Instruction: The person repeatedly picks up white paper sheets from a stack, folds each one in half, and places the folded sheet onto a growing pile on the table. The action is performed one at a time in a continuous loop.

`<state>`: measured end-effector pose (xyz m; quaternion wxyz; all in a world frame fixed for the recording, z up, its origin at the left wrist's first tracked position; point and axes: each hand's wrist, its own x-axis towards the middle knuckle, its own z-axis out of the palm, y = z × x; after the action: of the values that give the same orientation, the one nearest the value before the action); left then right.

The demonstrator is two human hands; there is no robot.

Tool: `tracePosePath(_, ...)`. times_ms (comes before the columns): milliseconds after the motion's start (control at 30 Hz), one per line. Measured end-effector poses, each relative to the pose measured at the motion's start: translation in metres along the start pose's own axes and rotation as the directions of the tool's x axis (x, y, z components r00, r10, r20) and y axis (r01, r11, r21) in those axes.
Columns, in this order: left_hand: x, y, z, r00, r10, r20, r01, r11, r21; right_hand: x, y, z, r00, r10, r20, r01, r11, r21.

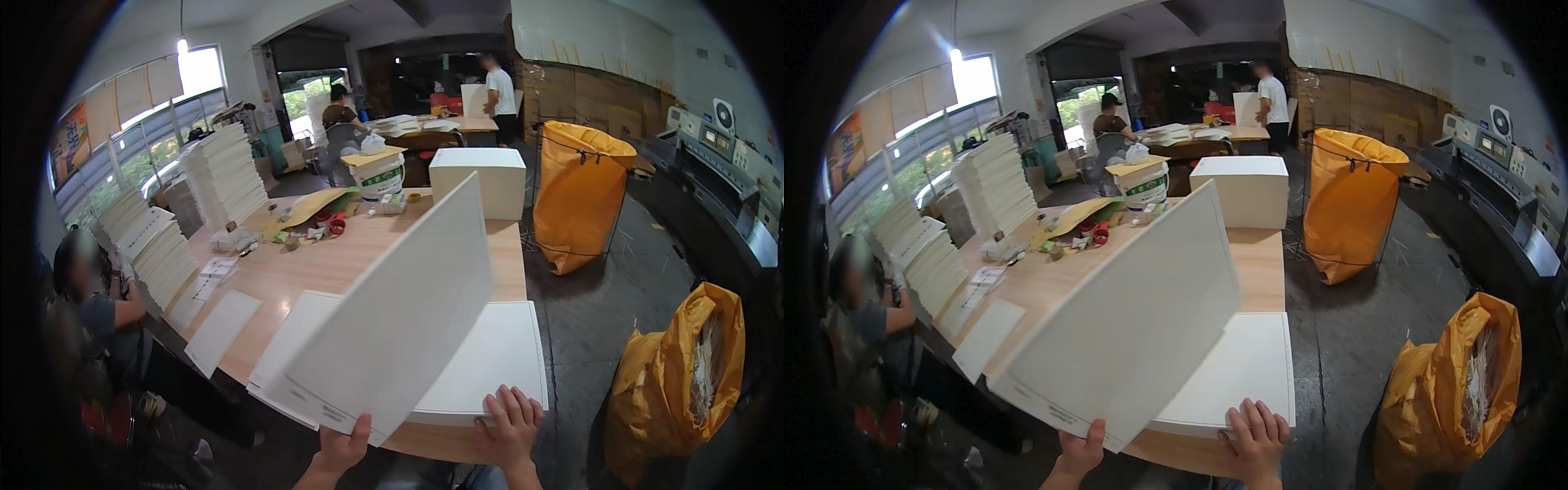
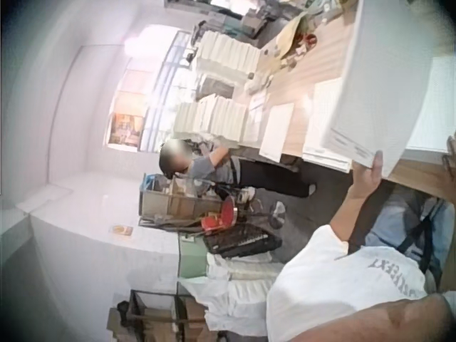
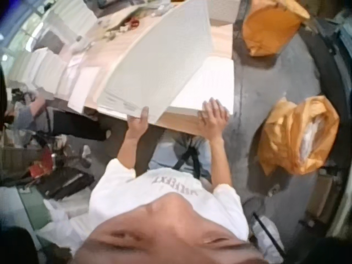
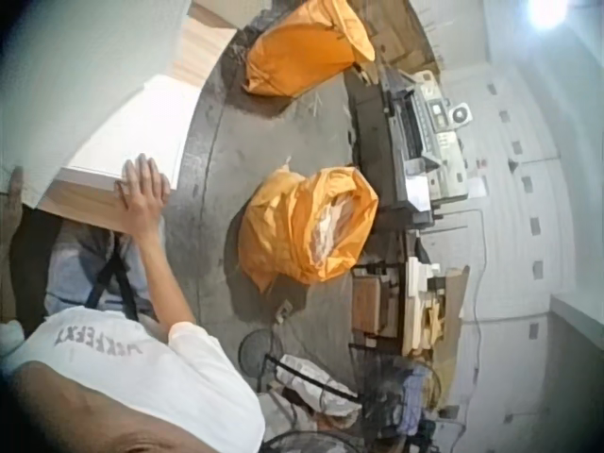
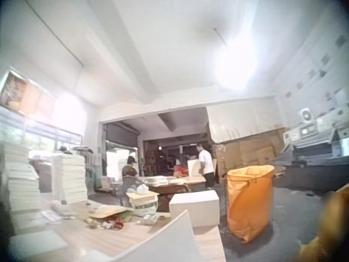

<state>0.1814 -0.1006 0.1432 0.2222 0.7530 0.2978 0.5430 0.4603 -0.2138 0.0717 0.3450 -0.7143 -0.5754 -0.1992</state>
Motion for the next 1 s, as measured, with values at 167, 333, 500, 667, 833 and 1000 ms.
tracePosePath(167,-0.011,-0.020,0.002,0.999,0.003,0.040,-0.007,0.994,0.113,0.003,-0.006,-0.007,1.000,-0.004,0.020,0.004,1.000,-0.012)
tracePosePath(333,-0.003,-0.046,-0.018,0.883,-0.452,-0.123,0.379,0.844,-0.381,-0.001,0.001,-0.002,0.998,-0.044,0.047,0.045,0.999,-0.029)
tracePosePath(500,-0.011,-0.087,-0.083,0.690,-0.723,-0.038,0.457,0.475,-0.752,0.016,-0.017,-0.021,0.991,-0.131,-0.037,0.127,0.988,-0.089)
tracePosePath(667,-0.022,-0.123,-0.121,0.646,-0.757,-0.096,0.410,0.450,-0.793,0.000,-0.007,-0.009,0.998,-0.049,0.032,0.049,0.999,-0.005)
tracePosePath(833,-0.056,-0.191,-0.135,0.501,-0.865,0.021,0.486,0.261,-0.834,0.001,-0.008,-0.011,0.998,-0.054,0.036,0.054,0.998,-0.020)
tracePosePath(1000,-0.065,-0.206,-0.126,0.395,-0.918,0.006,0.603,0.255,-0.756,0.004,-0.009,-0.010,0.999,-0.047,0.011,0.047,0.999,-0.010)
